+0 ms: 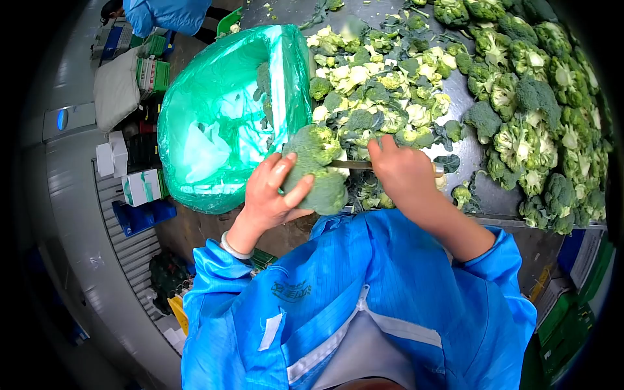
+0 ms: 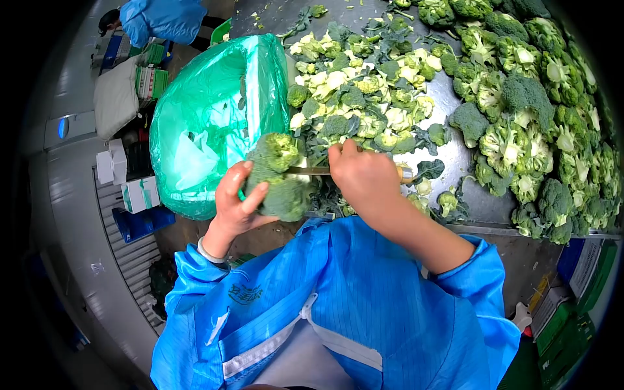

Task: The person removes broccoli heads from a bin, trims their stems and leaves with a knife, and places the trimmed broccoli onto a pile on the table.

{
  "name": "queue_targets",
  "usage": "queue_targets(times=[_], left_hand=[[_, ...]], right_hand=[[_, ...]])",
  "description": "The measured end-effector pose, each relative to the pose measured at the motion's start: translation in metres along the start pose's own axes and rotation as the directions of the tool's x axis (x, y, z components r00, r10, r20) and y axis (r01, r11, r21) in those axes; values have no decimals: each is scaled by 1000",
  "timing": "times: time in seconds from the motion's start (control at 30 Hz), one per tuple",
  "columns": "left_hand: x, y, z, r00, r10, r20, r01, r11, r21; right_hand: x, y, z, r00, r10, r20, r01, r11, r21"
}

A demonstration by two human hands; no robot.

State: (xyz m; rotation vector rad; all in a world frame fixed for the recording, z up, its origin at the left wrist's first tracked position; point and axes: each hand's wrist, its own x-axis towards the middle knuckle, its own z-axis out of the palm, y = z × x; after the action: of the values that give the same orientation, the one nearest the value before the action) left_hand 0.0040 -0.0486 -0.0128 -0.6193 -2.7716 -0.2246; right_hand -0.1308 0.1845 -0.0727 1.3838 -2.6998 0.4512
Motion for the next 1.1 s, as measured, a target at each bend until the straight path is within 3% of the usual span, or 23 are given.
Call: queue_targets(times=[0.03,0.13,0.17,0.2,0.23,0.27,0.33,0.37,0.43,0.47,0.5,0.53,0.57,0.63,0.67,0.73,0.77,0.8,0.83,0.87,0.9,1.0,1.1], left_hand=[[3,1,0,999,1,54,-2,1000,26],[10,4,8,991,-41,127,18,984,178],[3,1,12,996,-52,74,39,985,166],[-1,0,14,997,-82,-6,82,987,137],[-5,-1,16,990,-110,-86,119,987,107],[-11,-1,14,976,-151,-154,163,984,71],[-14,-4,8,988,-127,-93,135,988,80],[-14,-7,10,989,-113,-92,119,990,71],[-6,-4,17,989,-75,-131,82,995,52],[-3,-1,23,986,-27,-166,40,997,72],[0,1,30,978,24,-208,-6,996,88],[4,4,38,965,76,-252,-50,993,107],[11,8,44,966,15,-260,1,998,59],[25,11,45,973,-46,-225,36,998,-48],[30,14,45,973,-81,-217,59,993,-104],[36,21,45,969,-156,-189,116,971,-209],[35,18,45,973,-162,-162,126,969,-215],[35,19,42,974,-207,-93,183,959,-217],[36,20,38,967,-252,-26,241,947,-213],[36,20,36,953,-300,42,302,932,-203],[34,19,36,947,-318,54,322,925,-203],[35,22,33,932,-349,98,362,913,-187],[42,23,25,913,-392,110,406,900,-160]], right_hand=[[0,-3,10,999,49,3,-49,998,-47],[1,6,39,986,131,103,-136,990,44],[-4,15,50,953,235,189,-291,881,373],[-5,26,52,904,302,301,-427,643,636],[-3,34,55,849,318,421,-513,312,799],[-6,38,58,820,225,526,-565,174,806],[-3,35,24,733,-4,680,-678,-89,730],[-10,23,59,950,127,285,-292,44,955],[8,10,14,908,127,400,-406,26,914],[11,0,8,883,93,459,-454,-73,888],[15,-6,7,930,130,345,-357,86,930],[17,-11,19,927,151,343,-333,-87,939],[18,-10,10,916,141,376,-307,-360,881],[12,7,-7,856,191,480,-396,-353,848],[8,16,-2,840,262,475,-415,-251,874],[-2,51,-15,797,471,379,-474,98,875],[-5,72,-16,771,556,309,-455,143,879],[-11,109,1,757,620,205,-465,290,837],[-2,125,-54,706,679,201,-538,329,776],[7,151,-76,522,803,286,-726,243,643],[9,177,-93,621,781,68,-583,402,706],[34,286,-117,644,697,-316,-525,703,480],[72,378,-143,636,637,-436,-683,727,66]])
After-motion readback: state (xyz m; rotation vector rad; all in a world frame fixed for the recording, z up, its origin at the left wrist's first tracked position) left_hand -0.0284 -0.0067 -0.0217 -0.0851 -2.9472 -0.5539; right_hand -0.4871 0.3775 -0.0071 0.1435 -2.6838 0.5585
